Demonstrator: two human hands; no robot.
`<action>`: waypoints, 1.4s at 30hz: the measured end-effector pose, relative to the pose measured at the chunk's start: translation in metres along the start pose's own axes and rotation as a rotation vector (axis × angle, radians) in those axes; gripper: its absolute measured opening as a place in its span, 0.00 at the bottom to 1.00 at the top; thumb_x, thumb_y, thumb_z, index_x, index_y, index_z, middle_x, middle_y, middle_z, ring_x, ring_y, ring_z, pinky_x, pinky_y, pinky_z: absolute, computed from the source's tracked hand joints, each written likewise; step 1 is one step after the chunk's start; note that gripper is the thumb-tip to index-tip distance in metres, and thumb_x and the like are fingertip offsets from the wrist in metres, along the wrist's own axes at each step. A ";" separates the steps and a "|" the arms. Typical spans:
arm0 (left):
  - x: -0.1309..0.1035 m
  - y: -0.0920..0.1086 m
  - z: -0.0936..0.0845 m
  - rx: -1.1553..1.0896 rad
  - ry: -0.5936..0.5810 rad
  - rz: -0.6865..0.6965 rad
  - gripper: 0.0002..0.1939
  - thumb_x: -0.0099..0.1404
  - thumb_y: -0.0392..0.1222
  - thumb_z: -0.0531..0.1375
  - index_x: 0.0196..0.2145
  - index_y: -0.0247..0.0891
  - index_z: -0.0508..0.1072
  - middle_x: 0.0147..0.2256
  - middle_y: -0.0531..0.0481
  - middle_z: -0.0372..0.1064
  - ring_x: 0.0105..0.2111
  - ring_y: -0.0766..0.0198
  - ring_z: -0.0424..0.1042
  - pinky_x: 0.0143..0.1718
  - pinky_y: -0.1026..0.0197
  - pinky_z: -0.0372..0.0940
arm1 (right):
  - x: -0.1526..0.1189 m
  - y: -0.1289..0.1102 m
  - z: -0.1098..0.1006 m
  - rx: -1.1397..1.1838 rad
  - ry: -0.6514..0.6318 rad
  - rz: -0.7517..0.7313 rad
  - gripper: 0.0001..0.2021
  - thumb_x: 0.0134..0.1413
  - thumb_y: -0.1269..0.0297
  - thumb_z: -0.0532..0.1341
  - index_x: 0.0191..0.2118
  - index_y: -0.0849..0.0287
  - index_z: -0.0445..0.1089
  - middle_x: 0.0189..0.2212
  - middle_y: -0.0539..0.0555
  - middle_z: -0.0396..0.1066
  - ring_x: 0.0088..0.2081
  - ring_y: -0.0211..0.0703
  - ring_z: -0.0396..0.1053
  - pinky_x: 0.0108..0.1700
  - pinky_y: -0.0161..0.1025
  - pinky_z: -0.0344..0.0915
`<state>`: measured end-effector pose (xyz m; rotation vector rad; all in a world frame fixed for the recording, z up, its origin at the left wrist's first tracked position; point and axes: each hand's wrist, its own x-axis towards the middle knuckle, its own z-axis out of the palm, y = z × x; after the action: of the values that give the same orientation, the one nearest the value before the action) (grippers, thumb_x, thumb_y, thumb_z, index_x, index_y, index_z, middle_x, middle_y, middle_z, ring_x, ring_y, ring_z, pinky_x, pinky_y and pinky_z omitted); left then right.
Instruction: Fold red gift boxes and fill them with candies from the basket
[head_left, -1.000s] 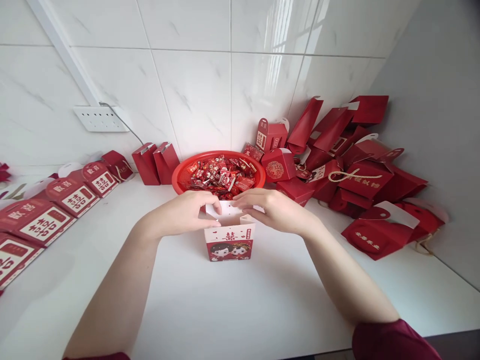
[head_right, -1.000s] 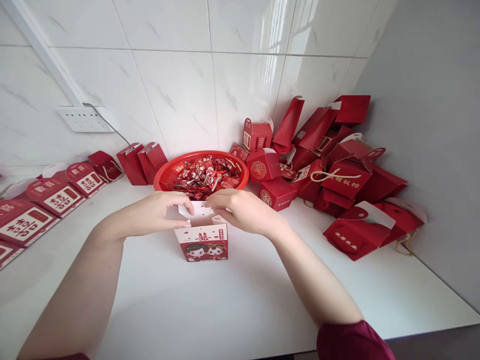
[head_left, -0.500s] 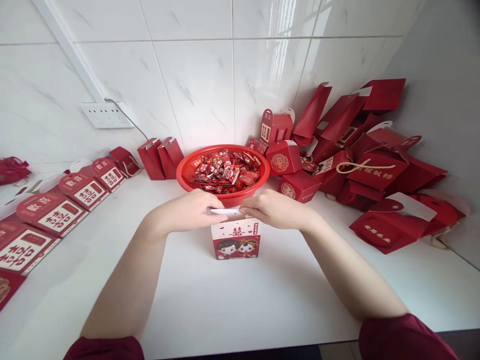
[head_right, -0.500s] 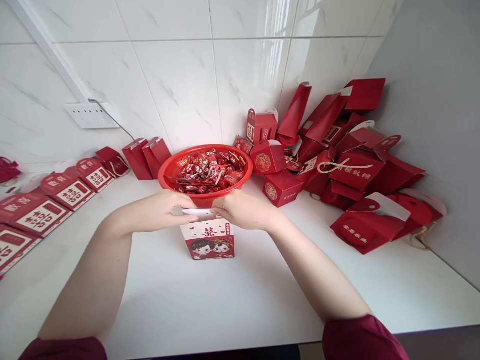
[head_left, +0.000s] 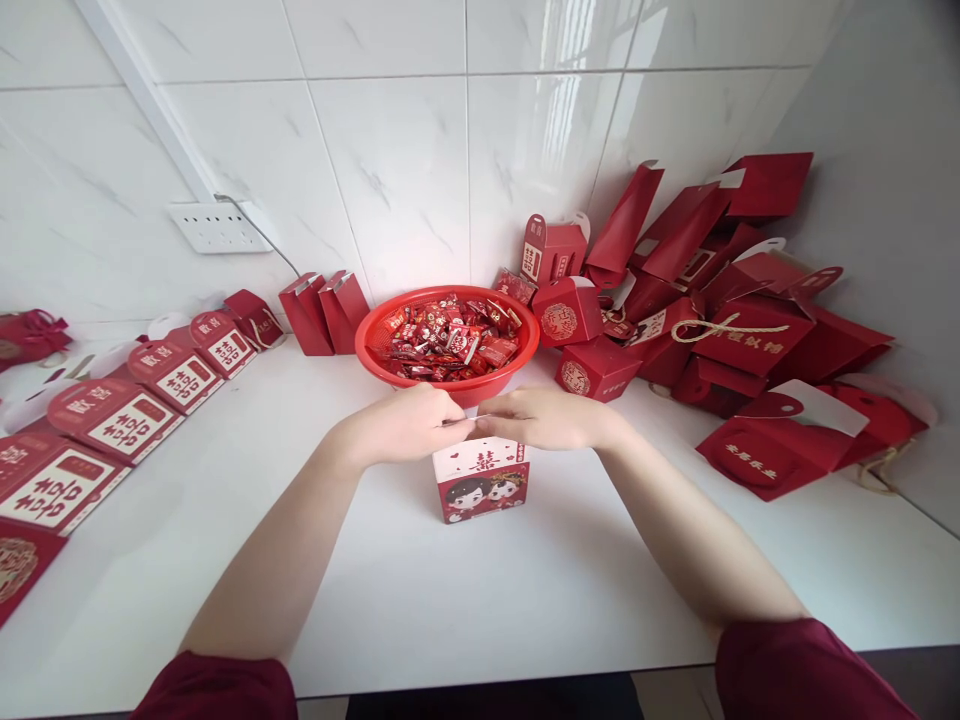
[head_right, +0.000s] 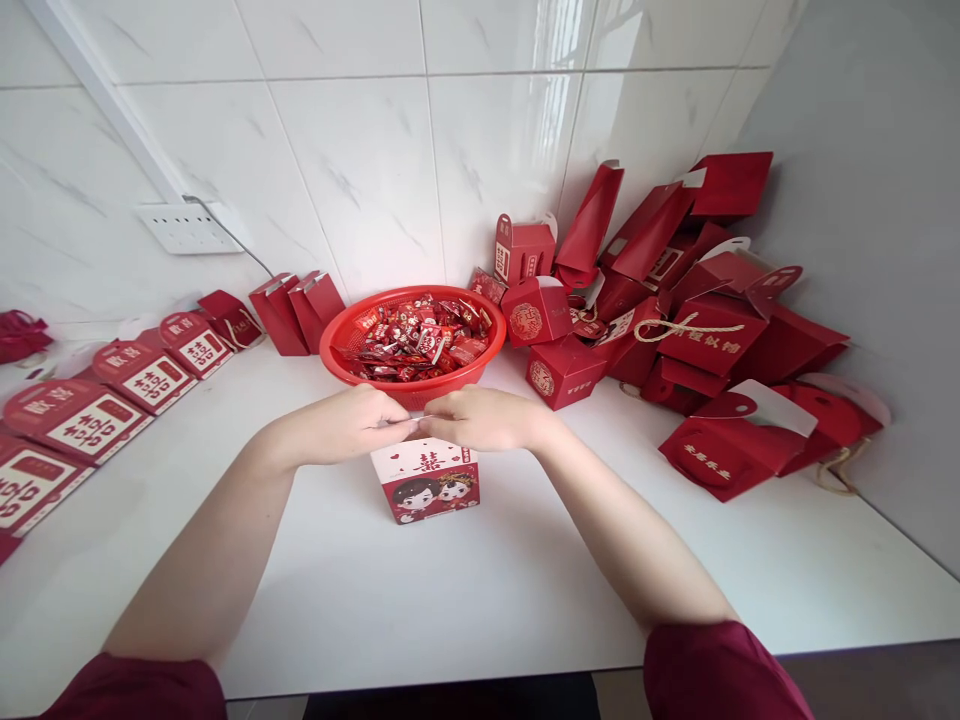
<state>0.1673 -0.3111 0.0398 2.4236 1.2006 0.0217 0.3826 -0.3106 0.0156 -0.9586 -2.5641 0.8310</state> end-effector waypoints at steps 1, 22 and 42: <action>-0.001 -0.002 0.000 -0.005 -0.011 0.005 0.21 0.67 0.48 0.50 0.18 0.38 0.57 0.18 0.53 0.50 0.17 0.68 0.47 0.21 0.59 0.42 | -0.001 0.001 -0.003 0.046 -0.040 0.018 0.14 0.67 0.62 0.52 0.42 0.57 0.75 0.34 0.50 0.76 0.33 0.40 0.70 0.32 0.35 0.62; -0.010 -0.023 -0.030 -0.007 -0.066 0.010 0.29 0.60 0.37 0.52 0.60 0.46 0.67 0.58 0.51 0.67 0.52 0.56 0.69 0.49 0.61 0.64 | -0.013 0.020 -0.026 0.008 -0.042 0.132 0.25 0.60 0.67 0.55 0.63 0.50 0.63 0.54 0.53 0.72 0.50 0.51 0.71 0.48 0.43 0.67; 0.014 -0.030 -0.009 -0.129 -0.018 -0.132 0.25 0.64 0.37 0.47 0.55 0.45 0.71 0.53 0.50 0.72 0.50 0.55 0.71 0.50 0.58 0.63 | 0.102 0.065 -0.024 -0.122 0.033 0.343 0.12 0.58 0.61 0.61 0.43 0.59 0.77 0.42 0.56 0.78 0.41 0.45 0.75 0.41 0.34 0.67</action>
<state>0.1517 -0.2816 0.0344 2.2254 1.3072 0.0371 0.3507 -0.1920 0.0016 -1.4654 -2.4813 0.7389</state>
